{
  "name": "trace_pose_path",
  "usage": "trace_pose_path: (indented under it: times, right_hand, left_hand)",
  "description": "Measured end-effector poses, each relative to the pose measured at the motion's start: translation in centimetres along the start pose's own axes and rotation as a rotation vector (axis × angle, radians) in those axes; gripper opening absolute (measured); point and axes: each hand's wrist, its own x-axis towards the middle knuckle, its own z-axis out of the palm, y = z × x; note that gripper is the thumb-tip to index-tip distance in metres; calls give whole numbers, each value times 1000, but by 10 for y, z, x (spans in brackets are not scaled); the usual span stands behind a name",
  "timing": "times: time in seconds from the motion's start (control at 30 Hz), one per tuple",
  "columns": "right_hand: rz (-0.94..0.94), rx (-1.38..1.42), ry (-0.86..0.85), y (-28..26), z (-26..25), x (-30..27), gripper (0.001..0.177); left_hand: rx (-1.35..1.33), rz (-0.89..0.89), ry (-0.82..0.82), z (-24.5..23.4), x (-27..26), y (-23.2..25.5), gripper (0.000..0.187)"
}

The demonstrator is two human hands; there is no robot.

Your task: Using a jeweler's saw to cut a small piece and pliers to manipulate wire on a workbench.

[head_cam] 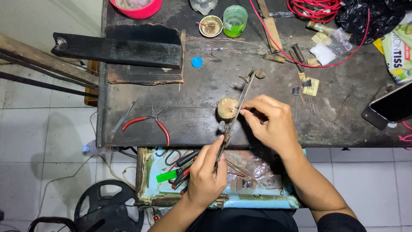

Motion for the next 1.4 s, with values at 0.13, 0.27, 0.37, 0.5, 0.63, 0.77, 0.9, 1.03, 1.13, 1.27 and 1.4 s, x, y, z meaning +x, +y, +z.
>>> trace_pose_path:
  times: [0.13, 0.27, 0.37, 0.5, 0.63, 0.77, 0.9, 1.03, 1.13, 1.27, 1.4]
  right_hand:
    - [-7, 23, 9, 0, 1, 0, 6]
    - [-29, 43, 20, 1, 2, -1, 5]
    - [-37, 49, 26, -1, 1, 0, 5]
    - [-62, 47, 28, -1, 2, -2, 5]
    - [-60, 48, 34, -1, 2, -2, 5]
    - [-72, 37, 30, 1, 3, -2, 5]
    - [-81, 35, 33, -1, 2, -3, 5]
    - [-74, 30, 35, -1, 3, -3, 4]
    - [-74, 29, 33, 2, 3, -1, 5]
    - [-83, 30, 40, 0, 2, -1, 4]
    - [-88, 33, 38, 0, 3, -2, 6]
  left_hand:
    - [1, 2, -4, 3, 1, -1, 40]
    - [-14, -22, -17, 4, 2, 1, 40]
    - [12, -27, -17, 7, 0, 0, 42]
    - [19, -24, -28, 6, -8, -4, 47]
    - [45, -86, -51, -11, -17, 17, 44]
    - [15, -100, -72, -13, -13, 20, 43]
    - [24, -20, -29, 4, -2, 4, 41]
    - [47, -84, -61, -13, -19, 19, 44]
    - [38, -94, -68, -13, -14, 19, 43]
    - [16, -19, -7, 10, 3, -1, 41]
    - [41, -47, -42, -7, -15, 14, 44]
